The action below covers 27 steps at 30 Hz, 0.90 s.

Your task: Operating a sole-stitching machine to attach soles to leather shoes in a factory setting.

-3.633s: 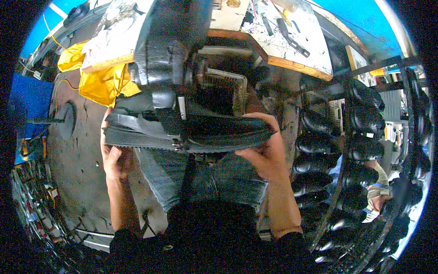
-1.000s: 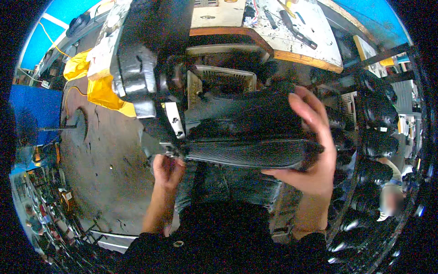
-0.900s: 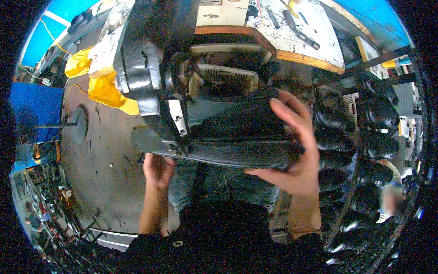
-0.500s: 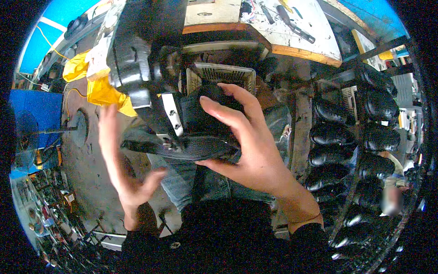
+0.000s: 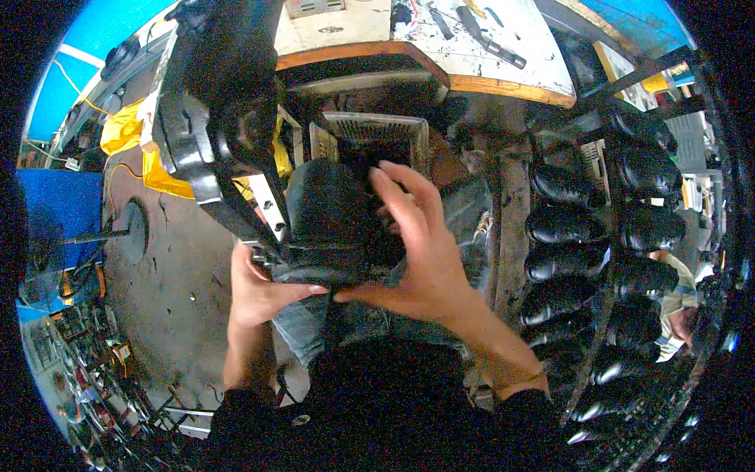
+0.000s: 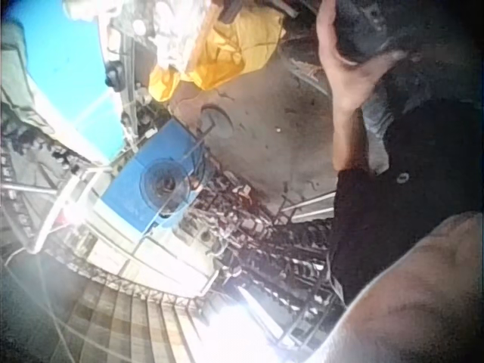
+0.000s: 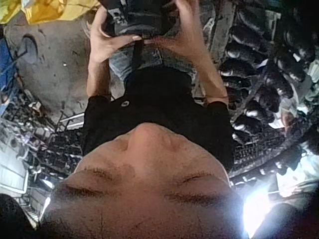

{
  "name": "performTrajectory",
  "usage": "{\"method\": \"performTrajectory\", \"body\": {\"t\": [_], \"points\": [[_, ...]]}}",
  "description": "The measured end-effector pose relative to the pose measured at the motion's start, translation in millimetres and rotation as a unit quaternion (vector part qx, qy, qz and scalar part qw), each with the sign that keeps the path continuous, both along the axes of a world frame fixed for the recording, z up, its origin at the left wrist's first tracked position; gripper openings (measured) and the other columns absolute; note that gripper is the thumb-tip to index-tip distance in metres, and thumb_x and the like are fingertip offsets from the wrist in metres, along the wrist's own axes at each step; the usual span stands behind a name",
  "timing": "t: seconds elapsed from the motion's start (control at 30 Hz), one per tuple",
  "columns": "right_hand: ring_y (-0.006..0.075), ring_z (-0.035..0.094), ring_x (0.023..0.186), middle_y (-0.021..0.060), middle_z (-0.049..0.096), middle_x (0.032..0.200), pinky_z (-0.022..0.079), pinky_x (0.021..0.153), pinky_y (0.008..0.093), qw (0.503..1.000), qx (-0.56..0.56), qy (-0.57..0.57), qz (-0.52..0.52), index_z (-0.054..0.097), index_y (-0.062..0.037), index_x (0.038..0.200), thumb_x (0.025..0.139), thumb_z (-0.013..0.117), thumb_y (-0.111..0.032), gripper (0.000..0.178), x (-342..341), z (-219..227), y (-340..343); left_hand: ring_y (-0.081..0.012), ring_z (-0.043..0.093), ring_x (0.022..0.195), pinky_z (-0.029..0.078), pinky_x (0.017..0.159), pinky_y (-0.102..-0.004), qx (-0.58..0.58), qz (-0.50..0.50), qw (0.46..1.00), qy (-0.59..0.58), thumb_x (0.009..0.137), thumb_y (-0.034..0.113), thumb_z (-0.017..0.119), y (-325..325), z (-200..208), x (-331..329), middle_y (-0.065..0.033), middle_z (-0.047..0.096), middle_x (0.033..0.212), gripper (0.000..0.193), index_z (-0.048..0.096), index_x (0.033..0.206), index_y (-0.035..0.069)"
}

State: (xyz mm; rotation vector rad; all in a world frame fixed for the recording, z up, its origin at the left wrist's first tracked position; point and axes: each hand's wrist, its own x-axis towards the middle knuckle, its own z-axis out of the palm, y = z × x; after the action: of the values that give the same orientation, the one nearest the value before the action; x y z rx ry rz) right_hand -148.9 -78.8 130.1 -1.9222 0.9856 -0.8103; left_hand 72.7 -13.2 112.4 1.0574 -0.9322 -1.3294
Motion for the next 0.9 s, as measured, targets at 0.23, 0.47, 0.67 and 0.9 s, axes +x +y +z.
{"method": "performTrajectory", "body": {"t": [0.23, 0.47, 0.67, 0.9], "points": [[0.0267, 0.035, 0.146, 0.0126, 0.033, 0.16, 0.031, 0.119, 0.0402, 0.955, 0.274, -0.113, 0.028, 0.03, -0.0052, 0.157, 0.068, 0.086, 0.001, 0.105, -56.0, -132.6, 37.8, -0.0229, 0.057, 0.123, 0.046, 0.106, -0.0377, 0.003, 0.054, 0.993, 0.105, 0.052, 0.001, 0.098, 13.1, -46.2, -23.6, -0.0094, 0.055, 0.136, 0.116, 0.034, 0.149, 0.002], [0.026, 0.048, 0.137, 0.0112, 0.052, 0.147, 0.036, 0.116, 0.0404, 0.992, 0.125, -0.022, -0.021, 0.051, -0.0031, 0.144, 0.055, 0.089, 0.007, 0.098, -131.9, -93.1, 5.1, -0.0264, 0.054, 0.128, 0.049, 0.105, -0.0439, 0.127, 0.062, 0.973, 0.184, 0.055, -0.006, 0.093, 19.3, -59.5, -31.5, -0.0091, 0.05, 0.142, 0.126, 0.02, 0.156, 0.007], [0.026, 0.061, 0.115, 0.0133, 0.064, 0.12, 0.046, 0.103, 0.0405, 0.988, 0.008, -0.092, -0.121, 0.055, -0.0004, 0.131, 0.039, 0.084, -0.004, 0.096, -145.8, -4.4, -31.0, -0.0264, 0.067, 0.106, 0.059, 0.089, -0.0396, 0.137, 0.08, 0.962, 0.223, 0.059, -0.016, 0.086, 22.9, -47.9, -42.5, -0.0146, 0.063, 0.123, 0.09, 0.046, 0.138, 0.0], [0.0302, 0.064, 0.115, 0.0137, 0.066, 0.122, 0.049, 0.1, 0.0405, 0.991, -0.073, 0.104, -0.043, 0.059, -0.0061, 0.119, 0.053, 0.09, -0.006, 0.073, -174.2, 32.7, -3.3, -0.0231, 0.057, 0.123, 0.047, 0.105, -0.0393, 0.066, 0.056, 0.995, -0.053, 0.07, 0.001, 0.088, 5.0, -55.2, -40.9, -0.0159, 0.055, 0.139, 0.093, 0.038, 0.148, -0.001]]}}
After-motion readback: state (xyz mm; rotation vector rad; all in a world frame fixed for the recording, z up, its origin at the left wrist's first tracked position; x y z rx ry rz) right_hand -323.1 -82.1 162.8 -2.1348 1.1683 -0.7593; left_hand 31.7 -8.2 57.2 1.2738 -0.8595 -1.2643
